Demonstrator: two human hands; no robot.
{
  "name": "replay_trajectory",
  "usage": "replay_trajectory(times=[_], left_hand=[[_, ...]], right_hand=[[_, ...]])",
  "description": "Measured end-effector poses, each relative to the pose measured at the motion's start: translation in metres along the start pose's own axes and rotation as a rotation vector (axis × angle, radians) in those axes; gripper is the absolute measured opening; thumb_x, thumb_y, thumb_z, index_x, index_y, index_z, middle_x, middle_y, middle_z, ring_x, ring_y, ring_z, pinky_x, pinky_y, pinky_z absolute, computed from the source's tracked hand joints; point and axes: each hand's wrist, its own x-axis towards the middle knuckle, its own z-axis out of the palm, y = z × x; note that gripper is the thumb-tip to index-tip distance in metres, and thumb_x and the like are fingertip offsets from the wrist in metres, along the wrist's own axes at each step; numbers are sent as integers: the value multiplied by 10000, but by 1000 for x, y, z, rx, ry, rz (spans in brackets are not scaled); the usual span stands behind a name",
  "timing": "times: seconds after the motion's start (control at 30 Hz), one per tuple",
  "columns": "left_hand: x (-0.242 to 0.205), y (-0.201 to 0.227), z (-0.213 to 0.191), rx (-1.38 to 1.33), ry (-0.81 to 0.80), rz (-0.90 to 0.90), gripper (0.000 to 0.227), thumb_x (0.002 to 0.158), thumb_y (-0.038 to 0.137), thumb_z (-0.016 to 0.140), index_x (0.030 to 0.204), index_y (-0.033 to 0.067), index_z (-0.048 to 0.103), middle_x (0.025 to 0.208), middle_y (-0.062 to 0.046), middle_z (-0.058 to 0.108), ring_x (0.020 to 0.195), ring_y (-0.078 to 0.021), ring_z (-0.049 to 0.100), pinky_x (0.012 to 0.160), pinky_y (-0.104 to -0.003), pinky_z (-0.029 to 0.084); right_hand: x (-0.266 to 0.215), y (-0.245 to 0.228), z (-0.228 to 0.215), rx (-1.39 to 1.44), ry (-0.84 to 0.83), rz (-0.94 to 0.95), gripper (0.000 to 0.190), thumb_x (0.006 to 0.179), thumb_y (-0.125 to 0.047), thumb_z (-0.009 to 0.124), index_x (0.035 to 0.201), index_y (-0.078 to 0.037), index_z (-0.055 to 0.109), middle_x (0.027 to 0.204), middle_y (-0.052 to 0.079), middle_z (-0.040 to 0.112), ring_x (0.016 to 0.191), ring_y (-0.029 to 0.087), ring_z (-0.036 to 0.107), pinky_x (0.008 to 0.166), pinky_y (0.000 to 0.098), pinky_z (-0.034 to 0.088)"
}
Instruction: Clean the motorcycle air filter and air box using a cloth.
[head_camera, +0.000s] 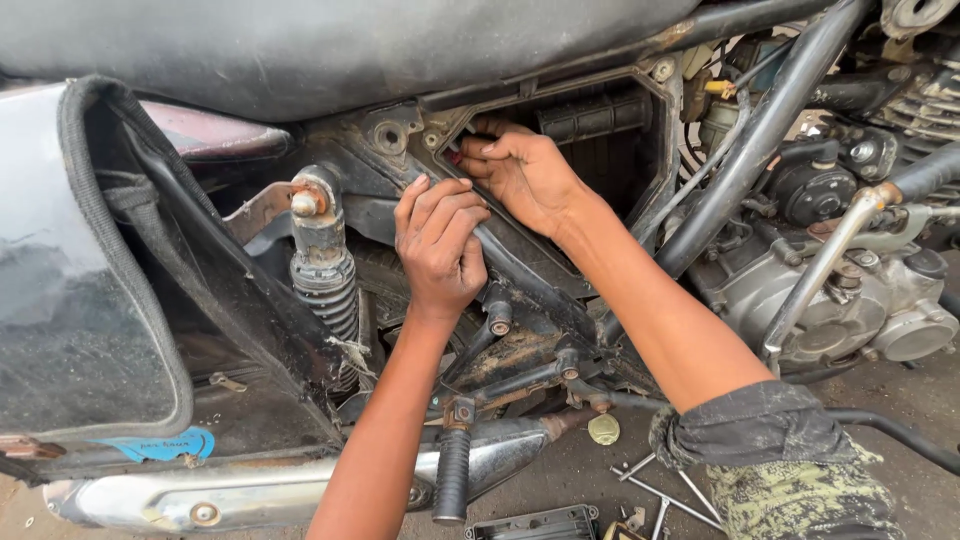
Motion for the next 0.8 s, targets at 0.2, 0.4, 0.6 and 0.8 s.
replay_trajectory(times=[0.2,0.4,0.6,0.8], left_hand=[[3,0,1,-6,1,0,156,775,-32,577,866,39,682,978,-67,713,1146,-254,668,1174,-456,381],[2,-2,4,9,-8,-8,151,806,-24,572,866,44,693,985,-63,728,1148,-246,674,1171,-454,375],[2,-4,3,-3,-17,-1,136,845,-11,580,869,42,702,972,-65,724,1146,-245,679,1177,-453,380],[3,-5,0,-13,-3,26,154,800,1,574,876,32,703,983,-76,724,1150,-262,672,1168,-463,380]], right_hand=[[22,12,-13,243,78,-6,228,930,-205,502,1060,-28,566,1135,171,631,1103,313,584,1074,465,444],[49,21,-9,307,395,17,278,935,-240,439,1045,-11,555,1103,165,604,1057,311,617,1055,499,474],[50,29,-10,281,466,7,303,964,-216,416,1128,16,519,1120,180,593,1038,278,606,1062,481,459],[9,18,-33,-163,23,0,431,793,40,494,1222,30,533,1324,213,609,1242,265,564,1165,391,412]])
